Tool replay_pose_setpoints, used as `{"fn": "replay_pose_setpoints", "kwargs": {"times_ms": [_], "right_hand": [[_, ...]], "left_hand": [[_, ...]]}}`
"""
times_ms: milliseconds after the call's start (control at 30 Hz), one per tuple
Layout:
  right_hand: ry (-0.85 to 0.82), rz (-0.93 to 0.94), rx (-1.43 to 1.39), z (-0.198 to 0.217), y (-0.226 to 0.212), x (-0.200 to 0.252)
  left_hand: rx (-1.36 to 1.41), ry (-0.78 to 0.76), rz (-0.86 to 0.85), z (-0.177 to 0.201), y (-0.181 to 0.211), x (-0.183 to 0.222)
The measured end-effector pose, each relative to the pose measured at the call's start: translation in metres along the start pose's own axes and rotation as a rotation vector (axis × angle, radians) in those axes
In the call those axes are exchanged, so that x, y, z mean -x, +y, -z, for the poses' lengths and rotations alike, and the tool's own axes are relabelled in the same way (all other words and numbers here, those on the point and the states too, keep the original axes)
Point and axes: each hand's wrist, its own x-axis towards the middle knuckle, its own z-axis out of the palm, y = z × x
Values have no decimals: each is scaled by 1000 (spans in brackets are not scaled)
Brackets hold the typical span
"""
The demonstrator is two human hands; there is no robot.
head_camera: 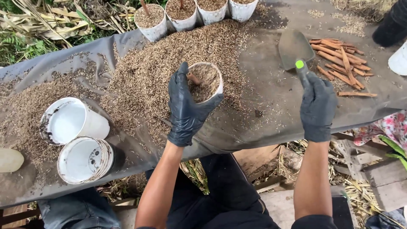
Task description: Filling small plastic pots with soil from a pile on a work table.
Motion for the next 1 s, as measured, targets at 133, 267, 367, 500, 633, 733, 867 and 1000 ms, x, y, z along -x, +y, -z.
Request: {"fn": "replay_pose_setpoints", "kwargs": {"times_ms": [133, 267, 367, 500, 633, 733, 867, 1000], "right_hand": [[-7, -22, 97, -9, 16, 3], [-4, -57, 121, -7, 18, 2], [5, -72, 175, -10, 28, 5], [-5, -109, 295, -18, 26, 10], [89, 46, 290, -9, 6, 2], [84, 33, 292, -10, 8, 3], [88, -4, 273, -13, 16, 7], [78, -3, 291, -15, 21, 9]], "left_hand": [[71, -99, 114, -23, 11, -19], [73, -285, 209, -55, 29, -52], [76, -269, 103, -96, 14, -62], [30, -263, 65, -151, -1, -61], [-186, -272, -64, -194, -20, -48], [-170, -283, -64, -198, -25, -42], [-179, -370, -75, -178, -18, -42], [-195, -460, -44, -149, -7, -38]]}}
